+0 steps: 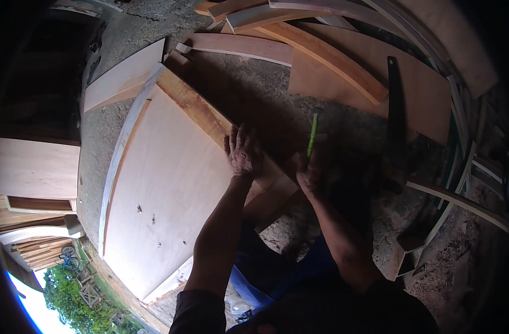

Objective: The person hammers nails into a wooden frame using a hammer and nail holder, then uses a circular saw to trim the edge of the frame. The person works on a large wooden panel on the floor, adjusting pieces and securing them before cutting.

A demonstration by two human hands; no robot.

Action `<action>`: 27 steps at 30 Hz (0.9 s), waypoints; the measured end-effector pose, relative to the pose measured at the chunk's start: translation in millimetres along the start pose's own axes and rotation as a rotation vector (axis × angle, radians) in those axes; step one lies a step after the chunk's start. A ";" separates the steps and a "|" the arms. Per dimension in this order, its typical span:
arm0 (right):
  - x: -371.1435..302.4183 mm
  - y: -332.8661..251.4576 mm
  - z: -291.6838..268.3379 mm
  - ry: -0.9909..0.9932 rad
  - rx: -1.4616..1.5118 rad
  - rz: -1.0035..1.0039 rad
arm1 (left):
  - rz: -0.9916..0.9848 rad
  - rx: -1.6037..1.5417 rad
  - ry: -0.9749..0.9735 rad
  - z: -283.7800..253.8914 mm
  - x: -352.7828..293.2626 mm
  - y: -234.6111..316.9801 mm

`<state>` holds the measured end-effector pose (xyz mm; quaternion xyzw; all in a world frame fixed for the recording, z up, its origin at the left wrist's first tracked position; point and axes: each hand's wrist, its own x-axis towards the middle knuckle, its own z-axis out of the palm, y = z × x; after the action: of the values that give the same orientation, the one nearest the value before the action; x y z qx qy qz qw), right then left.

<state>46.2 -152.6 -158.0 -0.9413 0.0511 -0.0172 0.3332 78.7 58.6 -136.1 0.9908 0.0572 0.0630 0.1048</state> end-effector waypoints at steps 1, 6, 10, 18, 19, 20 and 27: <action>2.4 0.6 -8.0 -0.038 -0.002 -0.014 | 0.002 -0.010 -0.006 2.1 3.3 0.1; -64.5 -4.6 -65.9 -0.029 -0.042 -0.310 | 0.100 0.043 -0.092 -2.6 1.0 -9.7; -123.9 -16.0 -92.9 -0.537 0.510 0.118 | 0.352 0.016 -0.089 -6.1 14.1 -23.8; -125.1 -24.2 -104.3 -0.800 0.203 -0.090 | 0.422 -0.021 -0.114 -6.2 21.3 -13.2; -122.2 -23.9 -104.2 -0.830 0.225 -0.002 | 0.439 -0.029 -0.102 -4.7 20.5 -15.9; -118.8 -23.0 -104.4 -0.859 0.246 0.085 | 0.457 -0.039 -0.090 -3.1 19.6 -18.5; -103.4 -22.2 -89.6 -0.662 0.176 0.006 | 0.475 0.034 -0.160 -5.3 23.0 -15.9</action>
<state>-60.6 -180.4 -74.2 -0.8632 -0.0588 0.2860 0.4118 99.0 78.0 -131.8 0.9800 -0.1846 0.0063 0.0745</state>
